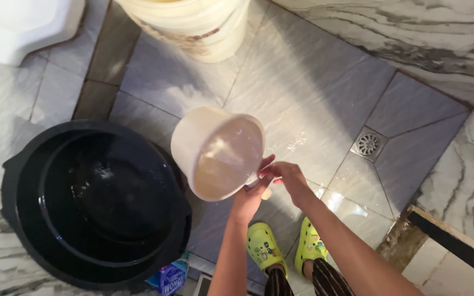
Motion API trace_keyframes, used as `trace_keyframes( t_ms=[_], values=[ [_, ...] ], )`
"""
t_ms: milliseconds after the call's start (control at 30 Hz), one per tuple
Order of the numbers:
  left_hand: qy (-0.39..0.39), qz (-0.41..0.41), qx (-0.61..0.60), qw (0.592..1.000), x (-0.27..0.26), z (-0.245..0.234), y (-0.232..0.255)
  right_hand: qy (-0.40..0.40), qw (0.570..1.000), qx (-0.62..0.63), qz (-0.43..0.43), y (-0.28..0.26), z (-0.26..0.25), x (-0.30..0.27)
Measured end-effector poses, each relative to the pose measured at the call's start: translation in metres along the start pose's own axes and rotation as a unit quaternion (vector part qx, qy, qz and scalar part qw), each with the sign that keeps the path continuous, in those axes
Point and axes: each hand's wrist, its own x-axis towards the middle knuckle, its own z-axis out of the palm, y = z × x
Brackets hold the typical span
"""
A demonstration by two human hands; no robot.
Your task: The recorder takes wet rugs from a bucket and hangs them on a wooden rack outside to dry.
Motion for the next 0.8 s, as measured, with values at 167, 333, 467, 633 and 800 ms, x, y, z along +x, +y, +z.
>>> trace_keyframes(
  t_ms=[167, 333, 467, 633, 800],
  values=[
    [0.019, 0.072, 0.243, 0.967, 0.015, -0.014, -0.073, 0.083, 0.985, 0.007, 0.151, -0.026, -0.008, 0.016],
    [-0.071, -0.094, -0.323, 0.939, 0.037, 0.020, -0.065, 0.117, 0.982, 0.085, 0.118, 0.012, -0.038, 0.039],
    [-0.009, 0.033, 0.231, 0.972, 0.042, 0.031, -0.068, 0.128, 0.901, 0.370, 0.186, 0.026, -0.060, 0.046],
    [-0.004, 0.036, 0.288, 0.957, 0.043, 0.057, -0.036, 0.134, 0.941, 0.248, 0.188, 0.008, -0.072, 0.041],
    [-0.019, 0.302, 0.588, 0.750, 0.040, 0.009, -0.128, 0.161, 0.942, 0.242, 0.168, 0.003, -0.073, 0.035]
  ],
)
